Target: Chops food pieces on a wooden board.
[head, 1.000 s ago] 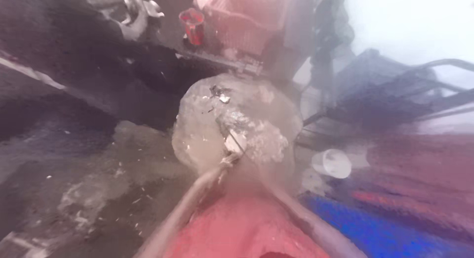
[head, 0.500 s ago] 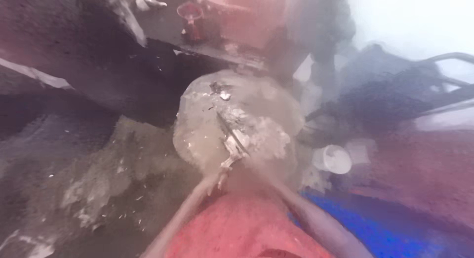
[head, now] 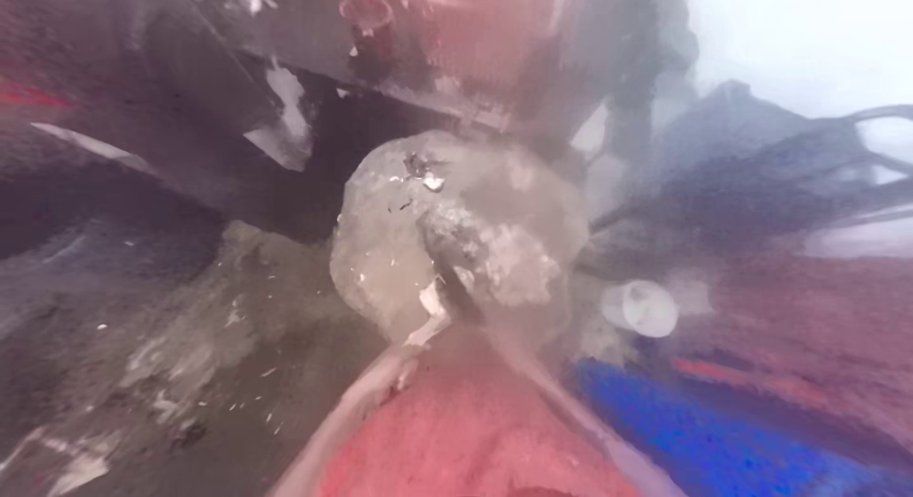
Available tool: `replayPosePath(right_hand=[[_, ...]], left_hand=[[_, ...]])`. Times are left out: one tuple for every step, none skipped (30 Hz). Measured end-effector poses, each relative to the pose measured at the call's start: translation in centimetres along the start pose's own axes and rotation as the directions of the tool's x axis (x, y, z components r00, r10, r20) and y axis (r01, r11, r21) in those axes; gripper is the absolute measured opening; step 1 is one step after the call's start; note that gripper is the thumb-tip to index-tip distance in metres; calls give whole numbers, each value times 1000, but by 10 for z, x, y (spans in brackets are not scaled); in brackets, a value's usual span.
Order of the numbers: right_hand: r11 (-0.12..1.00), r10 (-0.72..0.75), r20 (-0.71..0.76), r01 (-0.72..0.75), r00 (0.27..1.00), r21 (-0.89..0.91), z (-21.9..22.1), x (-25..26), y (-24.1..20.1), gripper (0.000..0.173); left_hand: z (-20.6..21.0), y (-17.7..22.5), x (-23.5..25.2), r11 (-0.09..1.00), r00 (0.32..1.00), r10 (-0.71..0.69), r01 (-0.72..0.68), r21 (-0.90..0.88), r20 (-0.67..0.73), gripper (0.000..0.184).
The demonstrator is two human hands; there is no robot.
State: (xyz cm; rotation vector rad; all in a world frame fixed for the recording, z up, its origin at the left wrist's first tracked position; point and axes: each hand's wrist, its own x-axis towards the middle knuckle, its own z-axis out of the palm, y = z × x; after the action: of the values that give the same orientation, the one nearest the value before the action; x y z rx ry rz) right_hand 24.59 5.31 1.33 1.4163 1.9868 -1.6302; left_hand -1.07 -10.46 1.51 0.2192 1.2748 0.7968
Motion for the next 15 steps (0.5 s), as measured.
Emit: replayPosePath(right_hand=[[1000, 16, -45, -16, 999, -12, -7, -5, 1, 51], [999, 30, -113, -32, 993, -21, -13, -7, 5, 50], [999, 36, -185, -41, 982, -26, -19, -7, 7, 49], [999, 26, -249, -33, 968, -24, -27, -6, 8, 49], [1000, 5, -285, -11, 958, -21, -34, -4, 7, 49], [999, -25, -303, 16, 953, -29, -40, -4, 1, 48], [999, -47, -312, 41, 949, -27, -44, -3, -6, 46], [997, -81, -317, 77, 945, -25, -49, -4, -17, 46], [991, -133, -315, 133, 940, -20, -53, -7, -27, 47], [979, -198, -303, 201, 932, -22, -57, -12, -39, 52], [956, -285, -307, 290, 908, -31, -60, -19, -52, 60], [930, -359, -314, 365, 879, -40, -63, -27, -68, 71], [912, -403, -310, 406, 861, -60, -65, -36, -84, 72], [896, -442, -301, 434, 845, -96, -65, -43, -95, 70], [875, -485, -296, 463, 823, -144, -62, -44, -98, 71]], left_hand=[[-10, 3, -11, 995, 1000, 3, -1, 99, -19, 29], [-21, 6, -23, 971, 999, 16, -4, 237, -50, 30], [-30, 13, -34, 922, 995, 49, -13, 387, -85, 35], [-35, 26, -46, 854, 993, 62, -1, 520, -98, 43], [-34, 40, -56, 795, 993, 70, 2, 607, -95, 48], [-33, 50, -61, 737, 992, 80, 4, 675, -93, 50], [-33, 58, -60, 671, 991, 96, 4, 741, -92, 50], [-32, 64, -54, 600, 989, 117, 7, 800, -96, 50], [-26, 73, -46, 542, 986, 132, 12, 840, -99, 49], [-17, 82, -37, 499, 984, 142, 19, 866, -103, 47], [-6, 88, -26, 466, 982, 153, 29, 885, -112, 47], [4, 91, -14, 439, 980, 160, 40, 898, -122, 50], [14, 94, -2, 419, 978, 161, 56, 906, -135, 51], [23, 97, 9, 403, 976, 170, 59, 913, -138, 53], [29, 99, 20, 393, 974, 179, 56, 918, -136, 57]])
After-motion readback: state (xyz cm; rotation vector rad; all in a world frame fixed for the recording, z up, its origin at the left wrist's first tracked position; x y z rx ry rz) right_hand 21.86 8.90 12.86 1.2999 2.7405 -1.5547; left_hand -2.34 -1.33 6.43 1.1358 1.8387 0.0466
